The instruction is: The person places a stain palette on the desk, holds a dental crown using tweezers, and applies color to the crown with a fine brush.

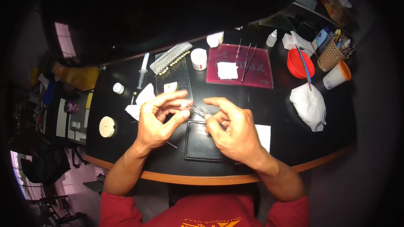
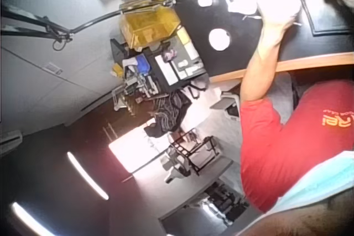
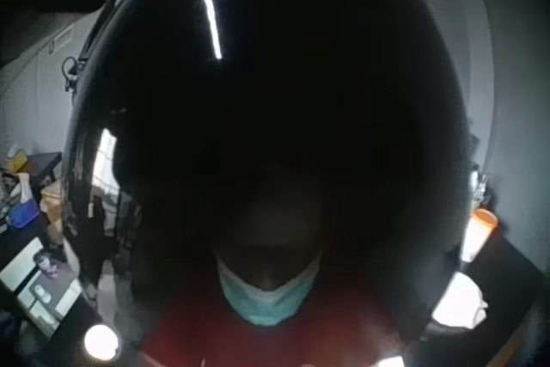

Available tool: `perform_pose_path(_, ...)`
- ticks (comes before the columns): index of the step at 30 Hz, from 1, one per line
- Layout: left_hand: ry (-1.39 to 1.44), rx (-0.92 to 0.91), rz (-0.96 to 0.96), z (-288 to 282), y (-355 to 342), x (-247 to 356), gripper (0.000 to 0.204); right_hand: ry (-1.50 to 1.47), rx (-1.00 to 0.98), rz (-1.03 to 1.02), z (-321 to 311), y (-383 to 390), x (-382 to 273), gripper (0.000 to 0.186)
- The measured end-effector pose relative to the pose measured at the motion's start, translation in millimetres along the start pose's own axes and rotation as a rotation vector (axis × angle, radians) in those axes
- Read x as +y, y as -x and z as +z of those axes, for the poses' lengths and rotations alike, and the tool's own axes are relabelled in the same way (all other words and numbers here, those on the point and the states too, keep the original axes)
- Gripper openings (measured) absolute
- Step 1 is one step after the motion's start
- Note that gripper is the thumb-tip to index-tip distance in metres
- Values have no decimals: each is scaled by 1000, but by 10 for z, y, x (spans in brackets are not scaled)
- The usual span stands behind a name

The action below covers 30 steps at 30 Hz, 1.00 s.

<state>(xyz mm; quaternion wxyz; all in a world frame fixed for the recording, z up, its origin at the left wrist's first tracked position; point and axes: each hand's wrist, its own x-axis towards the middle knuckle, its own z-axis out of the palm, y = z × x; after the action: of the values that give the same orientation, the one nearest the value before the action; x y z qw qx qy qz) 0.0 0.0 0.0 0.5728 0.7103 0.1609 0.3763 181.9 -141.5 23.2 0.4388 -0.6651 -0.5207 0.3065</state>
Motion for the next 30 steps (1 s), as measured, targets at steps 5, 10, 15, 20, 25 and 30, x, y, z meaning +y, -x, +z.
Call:
perform_pose_path(5,-69,-145,-88,108,38,9,26,-442,-21,124,156,34,-114,46)
perform_pose_path(10,213,-36,-207,121,78,66,33,-631,-79,83,244,91,-140,46)
perform_pose_path(15,321,110,-253,-127,-40,180,35,165,109,-274,-85,-6,-91,41)
perform_pose_path(20,-312,73,-155,-286,-140,198,21,493,-292,-335,-363,65,-61,66)
perform_pose_path(25,-786,8,332,-369,-139,15,14,593,-398,-324,-213,168,-124,87)
perform_pose_path(30,-896,-41,327,-344,-144,61,17,636,-398,-306,-154,216,-158,83)
